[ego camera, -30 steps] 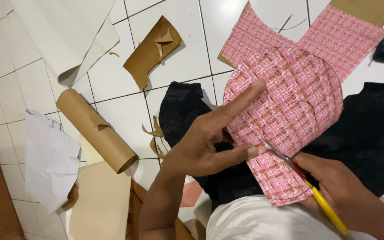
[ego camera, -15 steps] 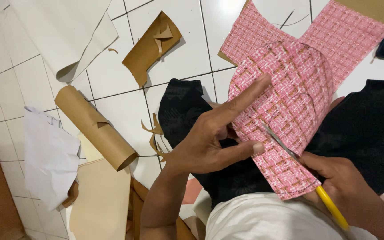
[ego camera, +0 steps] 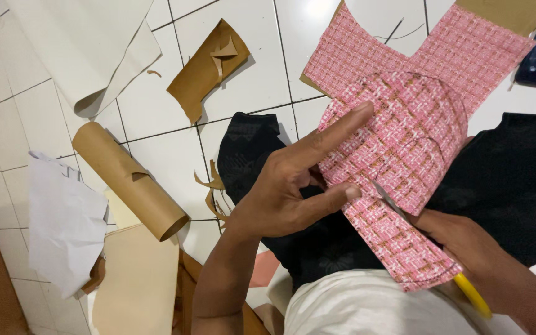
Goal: The person sits on the tiled floor and traces around cardboard shoe patterns onto pink woven fabric using a pen, then cuts out the traced shoe upper pieces with scissors, trimming along the marked lines and setting the cut pieces aside.
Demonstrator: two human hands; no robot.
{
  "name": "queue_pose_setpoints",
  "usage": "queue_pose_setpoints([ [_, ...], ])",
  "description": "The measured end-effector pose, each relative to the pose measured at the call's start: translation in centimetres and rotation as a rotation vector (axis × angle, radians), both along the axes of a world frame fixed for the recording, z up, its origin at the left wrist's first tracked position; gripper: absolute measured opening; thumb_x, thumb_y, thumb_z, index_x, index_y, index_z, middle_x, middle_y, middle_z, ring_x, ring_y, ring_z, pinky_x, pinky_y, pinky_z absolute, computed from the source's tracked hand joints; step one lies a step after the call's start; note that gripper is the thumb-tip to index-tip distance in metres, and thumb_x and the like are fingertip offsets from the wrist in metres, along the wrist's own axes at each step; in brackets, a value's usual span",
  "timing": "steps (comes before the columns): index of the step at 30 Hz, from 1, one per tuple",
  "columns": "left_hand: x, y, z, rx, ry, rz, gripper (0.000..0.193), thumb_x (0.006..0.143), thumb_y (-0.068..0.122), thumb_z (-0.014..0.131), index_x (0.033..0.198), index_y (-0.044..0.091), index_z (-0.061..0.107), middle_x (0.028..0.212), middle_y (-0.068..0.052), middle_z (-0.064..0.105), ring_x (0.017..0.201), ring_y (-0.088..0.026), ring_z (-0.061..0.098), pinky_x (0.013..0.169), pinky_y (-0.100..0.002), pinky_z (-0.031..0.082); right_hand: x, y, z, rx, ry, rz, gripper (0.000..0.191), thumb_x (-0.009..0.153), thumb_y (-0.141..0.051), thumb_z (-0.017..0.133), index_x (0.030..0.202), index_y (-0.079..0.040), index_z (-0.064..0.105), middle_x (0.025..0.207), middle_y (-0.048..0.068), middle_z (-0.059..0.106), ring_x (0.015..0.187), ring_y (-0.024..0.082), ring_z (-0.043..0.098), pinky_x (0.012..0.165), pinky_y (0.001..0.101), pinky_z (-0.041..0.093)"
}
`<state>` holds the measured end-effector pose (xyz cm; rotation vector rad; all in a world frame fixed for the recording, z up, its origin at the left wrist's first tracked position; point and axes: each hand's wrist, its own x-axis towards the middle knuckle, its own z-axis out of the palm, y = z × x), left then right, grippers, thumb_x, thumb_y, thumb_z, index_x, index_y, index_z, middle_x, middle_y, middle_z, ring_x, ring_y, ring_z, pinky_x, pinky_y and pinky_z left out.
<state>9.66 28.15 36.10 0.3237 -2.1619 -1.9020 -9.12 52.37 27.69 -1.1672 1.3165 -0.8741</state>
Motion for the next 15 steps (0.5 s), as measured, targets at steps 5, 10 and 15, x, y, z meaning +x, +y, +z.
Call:
queue_pose_setpoints([
  [5, -0.1, -0.1, 0.2, 0.027, -0.053, 0.007, 0.067, 0.103, 0.009, 0.074, 0.159, 0.005, 0.036, 0.166, -0.014, 0.041, 0.145, -0.021, 0.058, 0.091, -0.022, 0.068, 0.0, 0.0, -0.2, 0.086, 0.084, -0.012, 0.052, 0.083, -0.027, 0.065, 0.128, -0.002, 0.065, 0.114, 0.012, 0.077, 0.099, 0.026, 0.076, 0.084, 0.0358, 0.058],
  [10, -0.3, 0.2, 0.1, 0.022, -0.043, 0.018, 0.066, 0.106, 0.008, 0.074, 0.16, 0.005, 0.036, 0.167, -0.014, 0.041, 0.147, -0.02, 0.057, 0.092, -0.022, 0.068, 0.1, 1.5, -2.4, 0.158, 0.0, -0.031, 0.047, 0.081, -0.024, 0.073, 0.125, -0.006, 0.072, 0.106, 0.006, 0.077, 0.091, 0.019, 0.075, 0.081, 0.0324, 0.061],
  [15, -0.5, 0.6, -0.1, 0.088, -0.021, 0.042, 0.065, 0.106, 0.005, 0.073, 0.159, 0.003, 0.037, 0.168, -0.015, 0.039, 0.147, -0.021, 0.05, 0.096, -0.023, 0.068, 0.0, 3.2, -4.4, 0.121, -0.035, -0.031, 0.034, 0.079, -0.021, 0.077, 0.11, -0.008, 0.077, 0.098, 0.004, 0.078, 0.086, 0.016, 0.073, 0.078, 0.0311, 0.058],
])
